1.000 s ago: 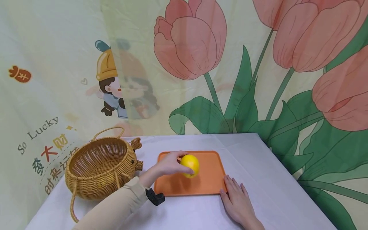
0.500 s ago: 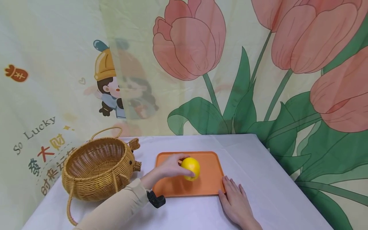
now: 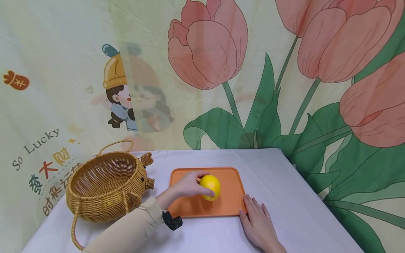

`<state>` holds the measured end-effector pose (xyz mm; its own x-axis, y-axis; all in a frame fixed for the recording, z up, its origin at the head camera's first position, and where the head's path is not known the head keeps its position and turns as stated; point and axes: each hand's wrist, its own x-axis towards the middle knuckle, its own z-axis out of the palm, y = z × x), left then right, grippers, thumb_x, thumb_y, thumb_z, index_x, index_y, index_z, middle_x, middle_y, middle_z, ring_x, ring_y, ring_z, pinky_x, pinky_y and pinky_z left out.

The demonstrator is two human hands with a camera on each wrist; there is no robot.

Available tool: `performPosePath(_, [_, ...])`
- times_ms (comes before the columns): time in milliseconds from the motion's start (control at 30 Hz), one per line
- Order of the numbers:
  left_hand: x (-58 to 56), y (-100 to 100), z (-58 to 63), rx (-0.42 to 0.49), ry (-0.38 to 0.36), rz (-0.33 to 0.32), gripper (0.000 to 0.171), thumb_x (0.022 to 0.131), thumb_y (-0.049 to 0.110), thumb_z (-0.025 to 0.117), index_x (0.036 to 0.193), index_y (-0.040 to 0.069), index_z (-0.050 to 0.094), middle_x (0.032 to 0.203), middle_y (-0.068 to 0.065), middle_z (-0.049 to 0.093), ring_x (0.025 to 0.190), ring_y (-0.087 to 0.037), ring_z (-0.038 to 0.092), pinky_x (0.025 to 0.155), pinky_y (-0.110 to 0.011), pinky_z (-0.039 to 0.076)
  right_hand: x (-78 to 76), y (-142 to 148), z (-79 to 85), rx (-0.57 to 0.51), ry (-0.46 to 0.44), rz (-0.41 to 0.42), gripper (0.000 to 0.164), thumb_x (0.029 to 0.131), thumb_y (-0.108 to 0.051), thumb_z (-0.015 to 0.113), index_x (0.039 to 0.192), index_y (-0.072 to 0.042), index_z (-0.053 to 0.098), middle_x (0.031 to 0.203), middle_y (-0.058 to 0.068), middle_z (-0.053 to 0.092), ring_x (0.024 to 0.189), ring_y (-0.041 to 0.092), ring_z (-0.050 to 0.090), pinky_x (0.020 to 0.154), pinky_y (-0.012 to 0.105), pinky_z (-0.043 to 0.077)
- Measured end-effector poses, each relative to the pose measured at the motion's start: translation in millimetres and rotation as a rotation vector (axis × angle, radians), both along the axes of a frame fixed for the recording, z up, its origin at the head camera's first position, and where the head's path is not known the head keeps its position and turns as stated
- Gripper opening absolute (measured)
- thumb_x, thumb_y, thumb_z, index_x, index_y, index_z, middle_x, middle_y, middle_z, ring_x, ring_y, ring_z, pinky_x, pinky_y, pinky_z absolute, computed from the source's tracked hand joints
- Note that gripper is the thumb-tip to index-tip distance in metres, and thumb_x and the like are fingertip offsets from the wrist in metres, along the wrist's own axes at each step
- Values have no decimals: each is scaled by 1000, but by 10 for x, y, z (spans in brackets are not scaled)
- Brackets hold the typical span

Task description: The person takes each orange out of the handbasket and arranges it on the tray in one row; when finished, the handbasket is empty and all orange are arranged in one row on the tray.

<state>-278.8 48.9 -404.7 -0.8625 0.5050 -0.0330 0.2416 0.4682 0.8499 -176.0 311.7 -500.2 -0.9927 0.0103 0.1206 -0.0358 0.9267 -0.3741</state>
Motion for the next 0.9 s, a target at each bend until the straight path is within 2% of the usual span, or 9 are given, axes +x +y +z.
performPosePath(333, [14, 27, -48, 23, 12, -15, 70, 72, 38, 90, 131, 11, 63, 107, 5, 63, 96, -18, 57, 80, -35, 52, 9, 6, 1, -4, 17, 4, 67, 107, -41, 49, 156, 3, 35, 159, 21, 38, 148, 45, 28, 117, 67, 8])
performPosePath(900, [23, 81, -94, 11, 15, -15, 74, 72, 39, 90, 134, 10, 63, 110, 5, 63, 97, -18, 57, 81, -34, 52, 4, 8, -9, -2, 33, -1, 68, 107, -42, 49, 156, 3, 36, 159, 20, 39, 148, 44, 29, 117, 67, 8])
